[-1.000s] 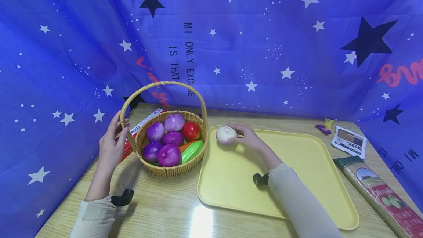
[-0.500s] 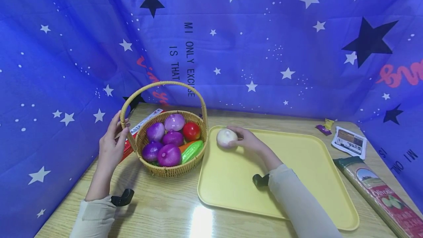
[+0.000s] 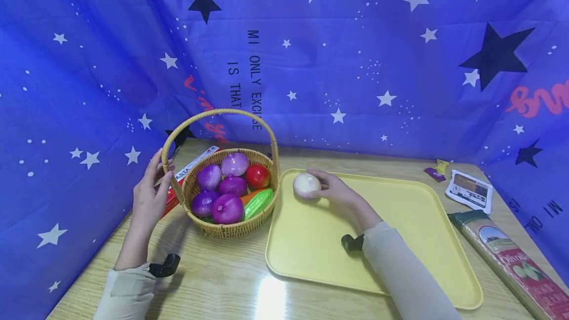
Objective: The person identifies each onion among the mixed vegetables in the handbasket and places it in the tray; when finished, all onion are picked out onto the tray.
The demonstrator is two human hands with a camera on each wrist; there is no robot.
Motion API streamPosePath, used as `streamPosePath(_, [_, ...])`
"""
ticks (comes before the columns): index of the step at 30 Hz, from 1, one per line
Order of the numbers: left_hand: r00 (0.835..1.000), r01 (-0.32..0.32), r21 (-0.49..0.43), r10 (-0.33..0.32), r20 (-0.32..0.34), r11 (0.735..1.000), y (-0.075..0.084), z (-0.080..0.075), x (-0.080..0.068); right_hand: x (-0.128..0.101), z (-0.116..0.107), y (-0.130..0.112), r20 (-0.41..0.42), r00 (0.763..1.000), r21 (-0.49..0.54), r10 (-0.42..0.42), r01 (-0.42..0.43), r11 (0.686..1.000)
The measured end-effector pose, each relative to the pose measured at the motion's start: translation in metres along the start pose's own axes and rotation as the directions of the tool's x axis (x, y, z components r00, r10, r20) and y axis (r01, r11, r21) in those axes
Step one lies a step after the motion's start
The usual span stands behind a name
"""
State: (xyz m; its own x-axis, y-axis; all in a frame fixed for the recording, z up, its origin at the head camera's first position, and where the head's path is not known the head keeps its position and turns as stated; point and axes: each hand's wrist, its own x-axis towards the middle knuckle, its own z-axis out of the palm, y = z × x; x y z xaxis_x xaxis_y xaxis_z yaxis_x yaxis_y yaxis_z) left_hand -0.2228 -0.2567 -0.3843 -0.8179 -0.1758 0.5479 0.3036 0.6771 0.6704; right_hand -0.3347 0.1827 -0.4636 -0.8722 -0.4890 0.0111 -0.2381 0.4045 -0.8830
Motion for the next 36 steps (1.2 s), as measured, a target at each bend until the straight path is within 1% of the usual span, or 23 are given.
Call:
streamPosePath(8, [1.0, -0.014, -0.024, 0.014, 0.008, 1.0, 0.0, 0.0, 0.0, -0.003, -0.005, -0.002, -0.028, 1.0, 0.052, 0.003, -0.001, 0.999])
streamPosePath(11, [1.0, -0.012, -0.023, 0.012, 0.011, 1.0, 0.0, 0.0, 0.0, -0.004, -0.01, -0.004, -0.061, 0.998, 0.031, 0.003, -0.001, 1.0])
streamPosePath(16, [1.0, -0.008, -0.01, 0.008, 0.007, 1.0, 0.0, 0.0, 0.0, -0.008, -0.019, -0.011, -0.091, 0.994, -0.02, -0.056, 0.054, 0.998])
streamPosePath(23, [1.0, -0.001, -0.007, 0.001, 0.005, 1.0, 0.0, 0.0, 0.0, -0.008, -0.028, -0.02, -0.113, 0.992, -0.021, -0.057, 0.055, 0.998])
streamPosePath(27, [1.0, -0.01, -0.004, 0.01, -0.001, 1.0, -0.001, 0.0, 0.0, -0.007, -0.03, -0.03, -0.11, 0.99, -0.015, -0.083, 0.081, 0.997])
streamPosePath(31, [1.0, -0.007, -0.002, 0.007, -0.005, 1.0, -0.002, 0.0, 0.0, -0.005, -0.029, -0.044, -0.106, 0.985, -0.003, -0.134, 0.134, 0.991])
streamPosePath(36, [1.0, -0.004, -0.011, 0.004, 0.004, 1.0, -0.001, 0.0, 0.0, 0.0, -0.027, -0.066, -0.08, 0.98, -0.023, -0.184, 0.183, 0.983])
